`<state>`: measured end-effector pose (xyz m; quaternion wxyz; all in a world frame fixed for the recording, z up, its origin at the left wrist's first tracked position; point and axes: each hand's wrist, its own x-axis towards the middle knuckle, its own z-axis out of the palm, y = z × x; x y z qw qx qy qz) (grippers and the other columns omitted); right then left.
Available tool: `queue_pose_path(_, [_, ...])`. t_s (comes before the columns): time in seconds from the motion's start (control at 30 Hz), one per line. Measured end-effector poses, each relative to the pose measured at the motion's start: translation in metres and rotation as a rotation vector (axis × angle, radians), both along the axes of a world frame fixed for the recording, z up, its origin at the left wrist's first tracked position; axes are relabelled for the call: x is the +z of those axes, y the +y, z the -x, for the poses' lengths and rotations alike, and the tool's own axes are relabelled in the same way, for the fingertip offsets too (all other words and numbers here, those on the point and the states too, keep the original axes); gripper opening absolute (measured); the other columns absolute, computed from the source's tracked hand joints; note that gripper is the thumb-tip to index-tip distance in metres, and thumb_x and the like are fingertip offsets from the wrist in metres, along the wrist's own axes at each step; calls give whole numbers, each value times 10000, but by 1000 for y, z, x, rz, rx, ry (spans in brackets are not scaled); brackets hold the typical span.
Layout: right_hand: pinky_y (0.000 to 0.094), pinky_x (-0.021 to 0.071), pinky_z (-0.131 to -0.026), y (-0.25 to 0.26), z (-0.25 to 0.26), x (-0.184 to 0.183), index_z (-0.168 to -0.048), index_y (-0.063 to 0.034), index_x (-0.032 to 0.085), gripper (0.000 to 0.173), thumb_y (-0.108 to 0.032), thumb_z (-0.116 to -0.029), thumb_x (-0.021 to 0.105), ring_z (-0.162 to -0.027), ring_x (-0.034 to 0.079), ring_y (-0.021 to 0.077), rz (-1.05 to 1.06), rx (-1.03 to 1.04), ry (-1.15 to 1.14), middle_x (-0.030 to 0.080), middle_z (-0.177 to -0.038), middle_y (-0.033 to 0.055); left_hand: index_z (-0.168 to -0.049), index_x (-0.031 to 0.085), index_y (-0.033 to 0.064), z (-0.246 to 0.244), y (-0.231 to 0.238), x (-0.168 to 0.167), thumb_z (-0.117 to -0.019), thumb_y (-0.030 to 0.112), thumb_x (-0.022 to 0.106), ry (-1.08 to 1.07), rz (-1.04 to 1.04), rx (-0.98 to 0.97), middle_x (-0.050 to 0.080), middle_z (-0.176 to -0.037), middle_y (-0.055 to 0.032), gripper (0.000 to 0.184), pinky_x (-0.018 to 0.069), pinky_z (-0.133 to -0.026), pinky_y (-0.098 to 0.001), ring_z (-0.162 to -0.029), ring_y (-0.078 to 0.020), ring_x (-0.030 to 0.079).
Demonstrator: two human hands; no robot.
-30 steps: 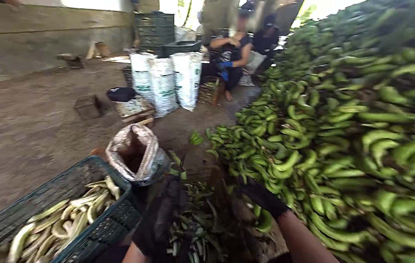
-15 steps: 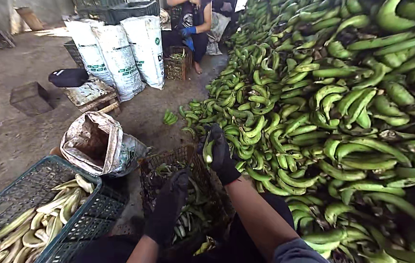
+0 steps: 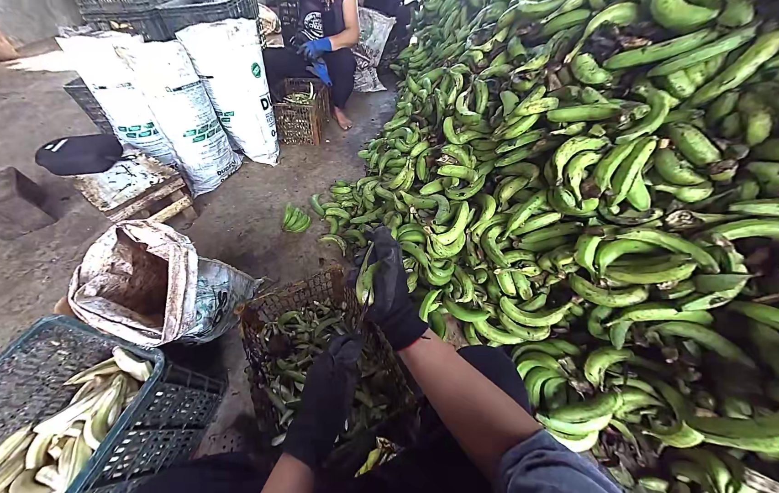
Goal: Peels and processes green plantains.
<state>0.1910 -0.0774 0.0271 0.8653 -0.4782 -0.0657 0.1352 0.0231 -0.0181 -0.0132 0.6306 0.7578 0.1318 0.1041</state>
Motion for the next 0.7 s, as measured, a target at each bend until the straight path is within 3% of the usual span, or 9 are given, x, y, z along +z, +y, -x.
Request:
queue_pose_path(0.13, [329, 555, -519, 6, 16, -1, -1275, -155, 527, 468, -543, -1065, 371, -547, 577, 146, -42, 139, 134, 561, -733, 18, -1284, 619, 70, -2, 3, -3, -1053, 411, 404, 8, 4, 32, 626, -825, 43, 465, 537, -644, -254, -681, -52, 590])
queue_pose_path(0.23, [322, 563, -501, 11, 34, -3, -1195, -88, 504, 472, -510, -1086, 325, -528, 606, 169, -78, 331, 266, 576, -676, 53, -1203, 601, 65, -7, 14, -14, -1050, 464, 385, 8, 15, 63, 586, -766, 52, 479, 528, -634, -259, -660, -56, 575])
queue_pose_path(0.33, [327, 579, -536, 11, 35, -7, -1174, -65, 489, 485, -505, -1095, 303, -576, 637, 188, -64, 416, 325, 601, -722, 79, -1209, 607, 70, -5, 19, -19, -1044, 494, 383, 25, -22, 90, 580, -751, 55, 506, 521, -608, -252, -635, -47, 564])
queue_pose_path(0.37, [330, 590, -593, 11, 33, -12, -1224, -69, 487, 475, -485, -1100, 296, -638, 656, 185, -22, 397, 252, 621, -779, 81, -1232, 618, 75, -3, 20, -18, -1056, 481, 364, 41, -75, 94, 588, -766, 46, 511, 521, -604, -257, -632, -50, 561])
queue_pose_path(0.43, [382, 577, -772, 11, 23, -26, -1456, -92, 429, 495, -407, -1094, 306, -849, 663, 206, 84, 300, -7, 651, -1033, 116, -1292, 633, 74, 0, 21, -18, -1064, 475, 335, 72, -180, 92, 642, -828, 5, 549, 542, -617, -288, -655, -76, 592])
queue_pose_path(0.47, [391, 571, -768, 12, 18, -29, -1497, -99, 404, 513, -393, -1088, 310, -857, 660, 210, 121, 236, -95, 653, -1084, 124, -1308, 628, 72, 1, 20, -19, -1065, 469, 323, 80, -222, 84, 658, -854, -12, 557, 552, -619, -301, -666, -88, 606])
queue_pose_path(0.57, [305, 545, -605, 16, 16, -24, -1265, -32, 539, 380, -282, -1102, 305, -658, 590, 132, 63, 125, -102, 610, -905, 65, -1321, 617, 37, 0, 17, -19, -1079, 403, 307, 118, -326, 66, 678, -989, -106, 537, 567, -720, -395, -781, -167, 641])
queue_pose_path(0.63, [268, 513, -553, 19, 17, -23, -1112, -29, 518, 353, -269, -1104, 258, -569, 541, 103, -18, 175, -5, 539, -740, 22, -1325, 596, 0, 1, 18, -22, -1084, 398, 338, 138, -324, 87, 664, -985, -125, 532, 555, -715, -399, -770, -172, 625])
queue_pose_path(0.7, [249, 495, -506, 23, 24, -27, -987, -41, 503, 432, -333, -1125, 217, -514, 522, 101, -93, 275, 137, 509, -648, 15, -1361, 549, -16, 0, 25, -28, -1075, 370, 377, 149, -301, 106, 655, -987, -120, 510, 561, -721, -382, -781, -154, 628])
